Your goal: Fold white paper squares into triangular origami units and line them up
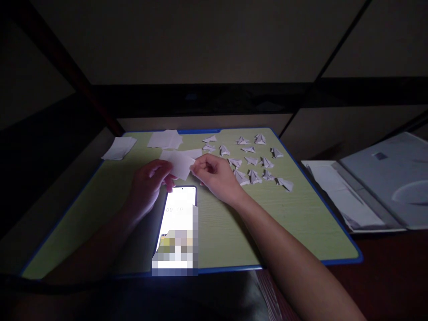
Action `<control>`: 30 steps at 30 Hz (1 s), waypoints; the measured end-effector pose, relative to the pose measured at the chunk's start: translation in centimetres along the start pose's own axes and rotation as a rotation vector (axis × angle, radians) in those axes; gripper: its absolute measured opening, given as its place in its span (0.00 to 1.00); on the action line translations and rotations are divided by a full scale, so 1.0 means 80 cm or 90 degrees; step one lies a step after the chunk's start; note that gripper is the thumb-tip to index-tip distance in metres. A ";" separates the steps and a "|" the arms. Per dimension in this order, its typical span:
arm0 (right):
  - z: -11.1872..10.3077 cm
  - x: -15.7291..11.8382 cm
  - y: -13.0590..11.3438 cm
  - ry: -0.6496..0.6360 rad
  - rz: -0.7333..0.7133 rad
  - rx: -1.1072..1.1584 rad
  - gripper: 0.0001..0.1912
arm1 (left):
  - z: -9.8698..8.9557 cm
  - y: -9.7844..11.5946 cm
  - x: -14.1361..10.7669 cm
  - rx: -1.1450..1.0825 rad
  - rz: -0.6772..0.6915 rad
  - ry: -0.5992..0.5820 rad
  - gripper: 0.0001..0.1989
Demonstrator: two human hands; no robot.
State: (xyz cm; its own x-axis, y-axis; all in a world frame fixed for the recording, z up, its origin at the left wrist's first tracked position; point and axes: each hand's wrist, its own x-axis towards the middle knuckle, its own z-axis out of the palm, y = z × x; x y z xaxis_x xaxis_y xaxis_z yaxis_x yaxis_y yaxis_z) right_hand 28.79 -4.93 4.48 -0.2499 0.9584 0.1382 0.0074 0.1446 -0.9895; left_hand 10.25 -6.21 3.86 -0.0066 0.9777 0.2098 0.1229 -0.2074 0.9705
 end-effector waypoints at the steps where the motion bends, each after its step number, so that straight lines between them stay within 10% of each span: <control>1: 0.000 0.000 0.000 0.000 -0.001 0.003 0.13 | 0.000 0.000 0.000 0.002 0.000 -0.001 0.09; 30: -0.004 0.005 0.006 0.078 -0.056 0.010 0.09 | 0.003 -0.001 -0.002 0.025 0.038 -0.029 0.09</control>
State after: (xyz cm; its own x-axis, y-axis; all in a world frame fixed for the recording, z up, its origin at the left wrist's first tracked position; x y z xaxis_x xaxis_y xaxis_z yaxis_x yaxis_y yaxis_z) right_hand 29.01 -4.44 4.11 -0.1296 0.9649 0.2284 -0.0243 0.2272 -0.9735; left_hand 10.49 -6.33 3.75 0.0466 0.9644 0.2603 0.1612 -0.2644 0.9509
